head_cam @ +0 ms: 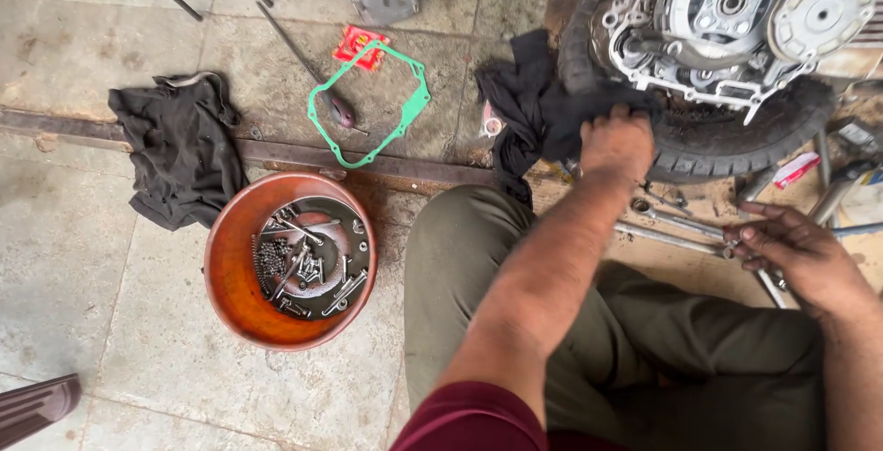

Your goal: The person sits on the floor of a motorcycle repair workshop and applies sealant from a tube onto a rubber gasket, then fits the gasket onto a motorcycle engine case. They use a wrench on the engine fasteners, wipe parts with a black cloth, and reposition the engine assembly on a tire while continuing to work on it by hand.

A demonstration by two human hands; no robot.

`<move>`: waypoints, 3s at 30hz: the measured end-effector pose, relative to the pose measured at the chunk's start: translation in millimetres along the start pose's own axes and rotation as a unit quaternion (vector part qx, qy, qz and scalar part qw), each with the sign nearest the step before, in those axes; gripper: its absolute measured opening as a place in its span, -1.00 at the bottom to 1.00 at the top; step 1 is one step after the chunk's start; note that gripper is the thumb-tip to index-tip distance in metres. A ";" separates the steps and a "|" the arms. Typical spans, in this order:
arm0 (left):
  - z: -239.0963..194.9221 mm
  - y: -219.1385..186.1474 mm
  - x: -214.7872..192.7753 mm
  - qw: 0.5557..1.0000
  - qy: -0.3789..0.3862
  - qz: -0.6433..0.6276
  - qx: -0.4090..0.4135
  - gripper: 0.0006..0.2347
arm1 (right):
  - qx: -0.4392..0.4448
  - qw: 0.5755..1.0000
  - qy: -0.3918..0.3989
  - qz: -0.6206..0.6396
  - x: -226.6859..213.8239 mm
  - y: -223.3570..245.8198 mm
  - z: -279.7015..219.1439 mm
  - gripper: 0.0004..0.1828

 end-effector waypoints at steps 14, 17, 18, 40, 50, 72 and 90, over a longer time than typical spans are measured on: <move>-1.0 -13.3 -60.0 0.880 -0.263 -0.392 0.048 -0.51 | -0.002 0.999 -0.006 0.047 -9.3 -19.9 1.9 -0.47; 4.4 -15.3 -57.1 0.895 -0.278 -0.343 0.063 -0.47 | 0.006 0.999 0.001 0.041 -8.0 -22.8 2.6 -0.47; 7.3 -17.3 -59.0 0.897 -0.273 -0.341 0.063 -0.47 | 0.009 0.999 -0.001 0.045 -9.1 -20.5 4.3 -0.47; 42.4 16.1 -56.7 0.865 -0.252 -0.421 0.107 -0.73 | 0.019 1.000 0.003 -0.025 -5.9 -44.4 12.7 -0.40; 5.5 4.1 -42.7 0.771 -0.212 -0.586 -0.132 -0.75 | 0.000 0.999 0.010 -0.040 7.0 -72.3 29.8 -0.37; 13.0 0.0 -26.9 0.829 -0.234 -0.504 -0.062 -0.63 | 0.026 0.999 0.003 -0.040 1.2 -59.6 24.4 -0.37; 11.4 44.3 -7.0 0.760 -0.196 -0.599 -0.158 -0.48 | 0.061 0.994 0.018 -0.087 -4.7 -41.5 13.3 -0.43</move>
Point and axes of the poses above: each hand's wrist, its own z-axis towards the middle knuckle, its own x-axis out of the palm, y = z × x, the point moved 5 cm from there along z, towards the middle knuckle, and after that the axes turned 15 degrees about -z, right-handed, at the moved point
